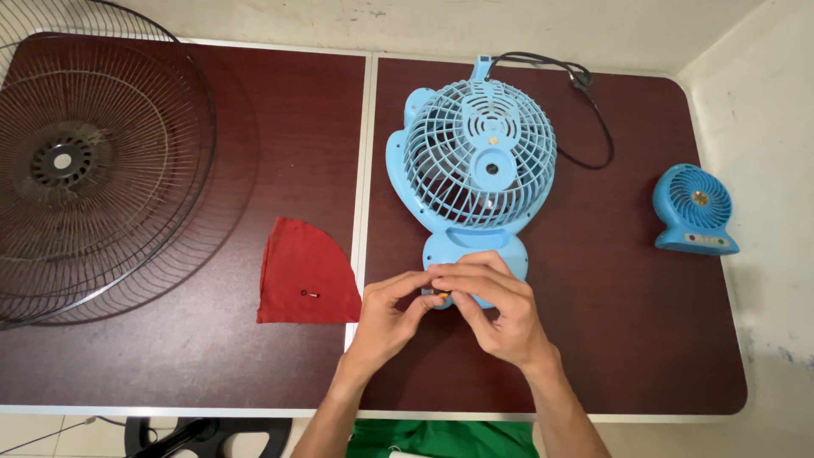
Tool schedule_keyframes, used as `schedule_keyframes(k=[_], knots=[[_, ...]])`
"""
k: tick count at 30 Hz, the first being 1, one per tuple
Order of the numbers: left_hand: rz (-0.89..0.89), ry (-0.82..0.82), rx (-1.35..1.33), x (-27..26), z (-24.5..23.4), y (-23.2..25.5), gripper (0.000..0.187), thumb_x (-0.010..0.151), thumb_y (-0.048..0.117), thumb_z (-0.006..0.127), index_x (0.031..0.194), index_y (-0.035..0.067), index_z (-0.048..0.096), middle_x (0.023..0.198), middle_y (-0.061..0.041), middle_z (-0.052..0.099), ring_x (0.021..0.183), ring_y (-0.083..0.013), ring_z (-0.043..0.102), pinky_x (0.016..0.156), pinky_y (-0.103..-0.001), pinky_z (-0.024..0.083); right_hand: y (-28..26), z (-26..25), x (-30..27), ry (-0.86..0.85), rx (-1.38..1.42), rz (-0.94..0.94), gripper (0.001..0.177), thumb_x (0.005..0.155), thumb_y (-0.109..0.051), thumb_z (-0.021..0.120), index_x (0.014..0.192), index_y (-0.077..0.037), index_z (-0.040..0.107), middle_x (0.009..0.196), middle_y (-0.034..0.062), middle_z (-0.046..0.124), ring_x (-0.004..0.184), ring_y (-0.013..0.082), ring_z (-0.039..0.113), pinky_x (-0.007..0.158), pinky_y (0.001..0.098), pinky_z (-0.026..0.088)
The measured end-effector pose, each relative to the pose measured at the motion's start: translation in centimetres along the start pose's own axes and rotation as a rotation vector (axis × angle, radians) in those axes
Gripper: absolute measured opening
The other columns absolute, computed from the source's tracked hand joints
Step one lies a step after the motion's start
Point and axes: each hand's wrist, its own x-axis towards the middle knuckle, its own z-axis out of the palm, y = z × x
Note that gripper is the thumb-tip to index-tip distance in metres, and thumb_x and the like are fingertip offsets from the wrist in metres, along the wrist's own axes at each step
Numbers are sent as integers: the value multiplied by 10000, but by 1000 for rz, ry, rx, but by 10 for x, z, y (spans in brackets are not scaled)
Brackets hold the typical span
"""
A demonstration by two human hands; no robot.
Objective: The person uses a screwdriver to remove screws from the base of a blue bear-shaped electric fan. Screws are placed on a red cloth. The fan remains assembled on the table throughout the clip.
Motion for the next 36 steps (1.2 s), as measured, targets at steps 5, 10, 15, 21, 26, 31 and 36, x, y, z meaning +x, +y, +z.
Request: schedule_keyframes(k=[5, 10, 15, 21, 26, 31, 36], knots=[[-1, 97, 147, 2, 9, 3, 286, 813, 29, 835, 1090, 24, 762, 927, -67, 767, 804, -144, 704, 692, -269, 562, 4, 9, -3, 100, 35, 162, 234, 806, -30, 880, 996, -78, 753, 1099, 63, 677, 877, 162, 762, 777, 278, 625], [78, -42, 57, 4, -5, 5, 316, 859, -21, 775, 1169, -3, 722, 1052, -88, 757, 929, -164, 715, 824, -278, 564, 3, 3, -2, -3, 84, 89, 288, 880, 35, 764, 1153, -44, 721, 1188, 59, 733, 1052, 235, 750, 899, 332, 630], [-18, -22, 28, 1, -1, -2, 238, 892, -10, 753, 1128, 23, 754, 1013, -57, 800, 861, -128, 769, 778, -255, 607, 0, -1, 1, -52, 16, 23, 286, 871, 45, 732, 1140, -51, 738, 1206, 63, 730, 1009, 259, 697, 856, 332, 593], [-109, 63, 125, 2, 7, -2, 283, 816, 35, 853, 1093, 32, 793, 935, -78, 792, 722, -140, 659, 623, -272, 527, 4, 5, -2, 61, 3, 158, 284, 796, -66, 875, 1064, -77, 779, 1065, 42, 676, 839, 170, 723, 738, 283, 601], [-63, -35, -14, 3, -4, -3, 328, 882, 36, 779, 1208, 29, 746, 1029, -75, 795, 868, -123, 727, 779, -257, 582, 5, -1, -2, 59, 8, 15, 288, 861, -9, 799, 1139, -28, 729, 1156, 50, 736, 1014, 225, 720, 861, 333, 603], [-58, 33, 66, 2, -1, -1, 290, 856, 28, 789, 1145, 41, 769, 1011, -63, 800, 852, -133, 755, 747, -262, 596, 2, 1, 0, 42, 38, 15, 232, 854, 13, 773, 1078, -31, 731, 1187, 89, 734, 1026, 226, 721, 853, 336, 612], [-31, 38, 123, 3, -1, 4, 293, 801, 18, 835, 1088, 38, 782, 1017, -73, 785, 847, -158, 721, 703, -274, 561, 3, 6, -2, 76, 20, 140, 217, 798, -49, 873, 984, -56, 763, 1083, 77, 709, 866, 158, 732, 738, 290, 620]])
